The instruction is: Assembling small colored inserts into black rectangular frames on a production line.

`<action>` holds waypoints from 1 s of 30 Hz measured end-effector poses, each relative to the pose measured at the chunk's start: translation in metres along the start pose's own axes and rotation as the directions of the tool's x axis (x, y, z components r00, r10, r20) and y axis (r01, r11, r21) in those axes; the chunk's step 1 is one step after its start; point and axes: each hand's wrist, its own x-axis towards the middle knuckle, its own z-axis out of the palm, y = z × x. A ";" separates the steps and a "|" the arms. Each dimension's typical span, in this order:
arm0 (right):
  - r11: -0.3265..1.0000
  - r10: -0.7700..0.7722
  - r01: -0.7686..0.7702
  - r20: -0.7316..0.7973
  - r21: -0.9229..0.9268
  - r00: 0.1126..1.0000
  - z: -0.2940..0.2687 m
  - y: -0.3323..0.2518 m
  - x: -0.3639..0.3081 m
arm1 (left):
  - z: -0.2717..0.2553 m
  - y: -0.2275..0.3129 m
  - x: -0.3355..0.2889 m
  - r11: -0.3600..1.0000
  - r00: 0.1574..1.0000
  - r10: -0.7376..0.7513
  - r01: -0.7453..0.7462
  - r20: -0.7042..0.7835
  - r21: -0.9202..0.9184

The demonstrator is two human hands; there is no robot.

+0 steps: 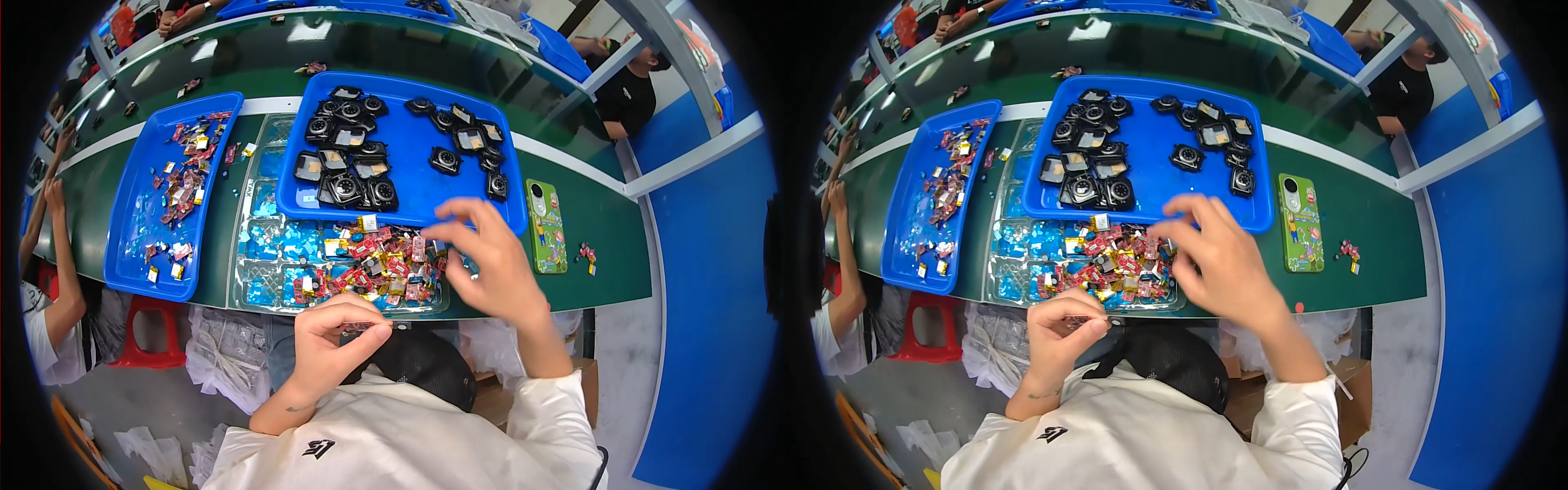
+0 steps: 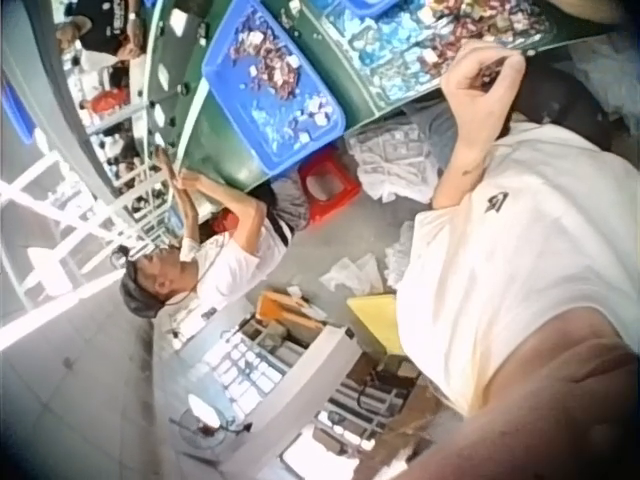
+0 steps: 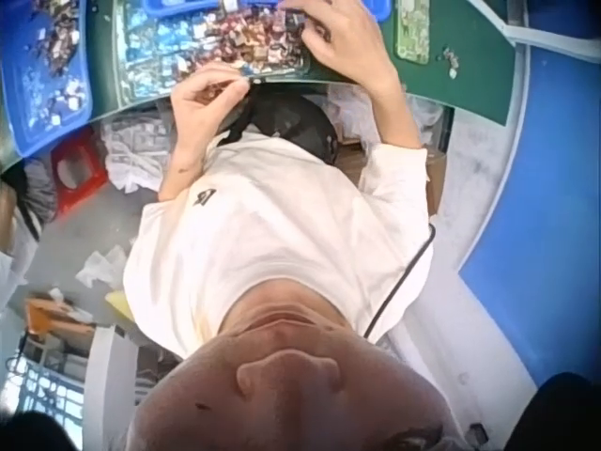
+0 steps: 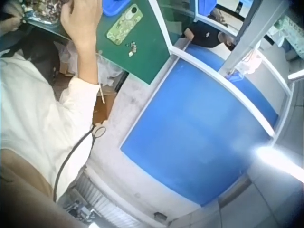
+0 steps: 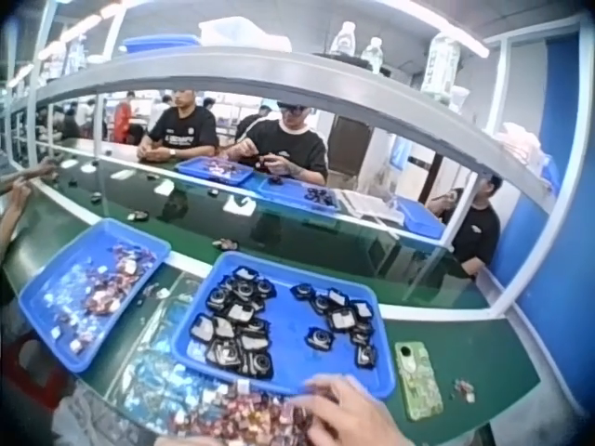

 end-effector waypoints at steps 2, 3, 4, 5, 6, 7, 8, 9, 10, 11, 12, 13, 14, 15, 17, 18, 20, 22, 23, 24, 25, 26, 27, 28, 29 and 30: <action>0.994 -0.103 0.103 0.002 -0.034 0.995 -0.002 0.014 0.032 | 0.002 -0.001 0.002 0.999 1.000 0.014 -0.014 0.020 -0.030; 0.986 -0.157 0.157 -0.002 -0.051 0.988 0.000 0.020 0.051 | 0.003 0.000 0.003 0.999 1.000 0.024 -0.023 0.019 -0.029; 0.974 -0.213 0.213 0.003 -0.072 0.977 0.004 0.026 0.070 | 0.005 0.001 0.002 0.999 0.999 0.008 -0.007 0.035 -0.036; 0.959 -0.271 0.270 0.008 -0.090 0.963 0.013 0.034 0.091 | 0.006 0.001 0.001 0.999 0.999 -0.008 0.010 0.049 -0.038; 0.951 -0.298 0.300 0.037 -0.074 0.954 0.023 0.042 0.111 | 0.007 0.001 0.000 0.998 0.998 -0.024 0.027 0.056 -0.052; 0.942 -0.328 0.331 0.065 -0.057 0.943 0.034 0.049 0.132 | 0.007 0.001 -0.001 0.999 0.999 -0.010 0.012 0.050 -0.043; 0.945 -0.312 0.318 0.085 -0.075 0.946 0.044 0.056 0.150 | 0.008 0.001 -0.002 0.999 0.998 -0.009 0.011 0.057 -0.039; 0.947 -0.298 0.308 0.105 -0.090 0.949 0.054 0.061 0.167 | 0.008 0.001 -0.003 0.999 0.998 -0.009 0.011 0.059 -0.033; 0.947 -0.297 0.308 0.121 -0.086 0.947 0.059 0.068 0.180 | 0.008 0.001 -0.003 0.999 0.997 -0.018 0.021 0.071 -0.038; 0.946 -0.301 0.311 0.110 -0.094 0.947 0.064 0.082 0.190 | 0.009 0.001 -0.003 0.999 0.996 -0.029 0.033 0.080 -0.039; 0.952 -0.294 0.304 0.184 -0.031 0.938 0.069 0.098 0.200 | 0.011 0.002 -0.002 0.998 0.996 -0.035 0.039 0.084 -0.043; 0.955 -0.295 0.295 0.264 0.040 0.918 0.072 0.097 0.207 | 0.010 0.002 -0.004 0.998 0.996 -0.045 0.049 0.075 -0.048; 0.964 -0.260 0.265 0.214 0.004 0.942 0.074 0.098 0.199 | 0.008 0.002 -0.005 0.998 0.997 -0.045 0.048 0.065 -0.040; 0.964 -0.256 0.265 0.238 -0.003 0.937 0.070 0.101 0.198 | 0.007 0.002 -0.006 0.998 0.997 -0.046 0.048 0.058 -0.033; 0.967 -0.222 0.241 0.192 -0.083 0.956 0.063 0.097 0.178 | 0.004 0.002 -0.008 0.999 0.998 -0.044 0.045 0.041 -0.022; 0.965 -0.214 0.239 0.204 -0.107 0.955 0.055 0.095 0.168 | 0.003 0.000 -0.007 0.998 0.998 -0.044 0.046 0.038 -0.032; 0.961 -0.231 0.253 0.187 -0.108 0.955 0.038 0.094 0.140 | 0.003 0.000 -0.006 0.997 0.998 -0.046 0.049 0.045 -0.052; 0.958 -0.247 0.267 0.172 -0.106 0.954 0.021 0.091 0.115 | 0.003 -0.001 -0.004 0.996 0.995 -0.061 0.065 0.077 -0.054; 0.965 -0.198 0.225 0.192 -0.133 0.961 0.011 0.087 0.104 | 0.003 -0.001 -0.003 0.996 0.995 -0.064 0.069 0.079 -0.060; 0.970 -0.147 0.183 0.211 -0.162 0.966 0.002 0.082 0.093 | 0.004 -0.001 -0.002 0.996 0.994 -0.062 0.068 0.086 -0.066; 0.970 -0.136 0.173 0.210 -0.168 0.968 -0.007 0.077 0.081 | 0.004 0.000 0.000 0.995 0.993 -0.059 0.067 0.103 -0.072; 0.978 -0.116 0.132 0.106 -0.159 0.988 -0.011 0.071 0.070 | 0.003 0.000 -0.001 0.995 0.993 -0.065 0.073 0.101 -0.073; 0.985 -0.093 0.092 0.001 -0.145 0.996 -0.014 0.062 0.061 | 0.002 0.000 -0.001 0.997 0.993 -0.044 0.051 0.111 -0.056; 0.999 -0.013 0.017 -0.096 0.037 0.995 -0.015 0.049 0.052 | 0.001 0.002 0.000 0.999 0.992 -0.023 0.029 0.127 -0.041; 0.999 -0.009 0.012 -0.089 0.043 0.996 -0.015 0.040 0.042 | 0.002 0.002 0.001 0.998 0.992 -0.033 0.038 0.123 -0.042; 0.996 -0.075 0.083 -0.186 0.031 0.980 -0.013 0.032 0.033 | 0.004 0.004 0.001 0.999 0.996 0.023 -0.021 0.082 -0.030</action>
